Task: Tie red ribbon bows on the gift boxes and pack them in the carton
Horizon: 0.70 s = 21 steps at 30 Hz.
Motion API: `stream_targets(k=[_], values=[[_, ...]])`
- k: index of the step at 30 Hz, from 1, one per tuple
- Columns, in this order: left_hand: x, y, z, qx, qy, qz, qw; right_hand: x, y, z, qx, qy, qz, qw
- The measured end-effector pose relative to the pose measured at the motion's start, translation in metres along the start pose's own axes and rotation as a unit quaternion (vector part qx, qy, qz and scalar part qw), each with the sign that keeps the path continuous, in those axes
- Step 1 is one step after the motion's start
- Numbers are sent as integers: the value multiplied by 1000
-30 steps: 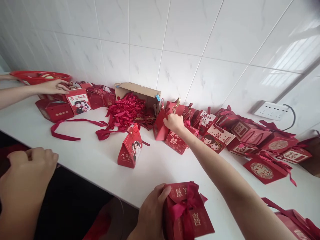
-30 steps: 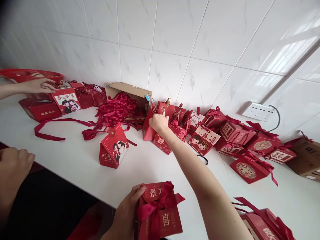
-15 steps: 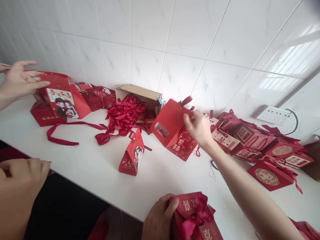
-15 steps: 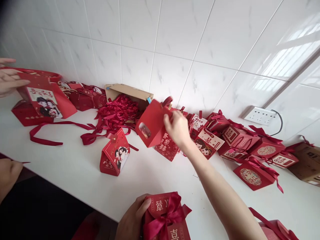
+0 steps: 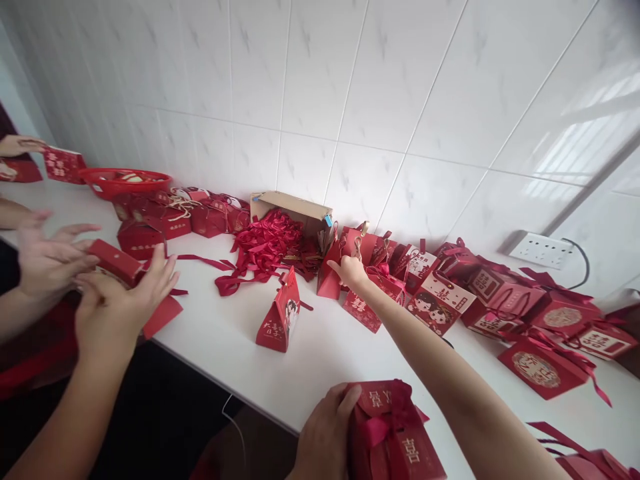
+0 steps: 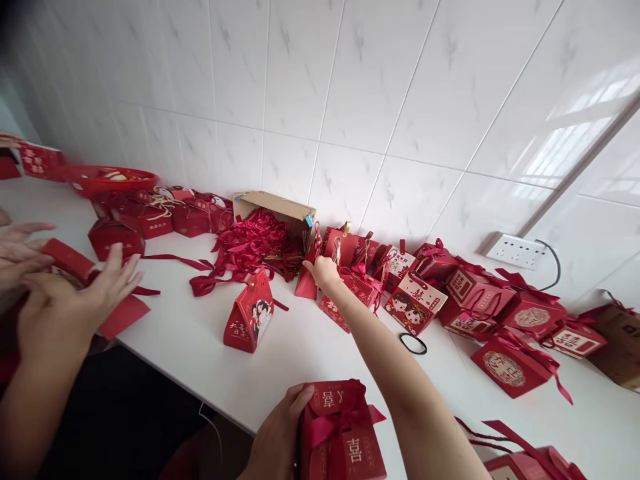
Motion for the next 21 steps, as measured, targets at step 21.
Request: stream_targets(k=[21], values=[[-7,35,39,132,-211,-255,934,-25,65,-321,-180,135,315,922]])
Point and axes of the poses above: each hand's wrist, its own z-axis towards the middle knuckle, its own x-axis out of the back of the hand, y = z × x, the point moved 1 cm from there along z, towards the middle knuckle, and after that the axes turned 7 degrees about -z, right-handed, at the moved point
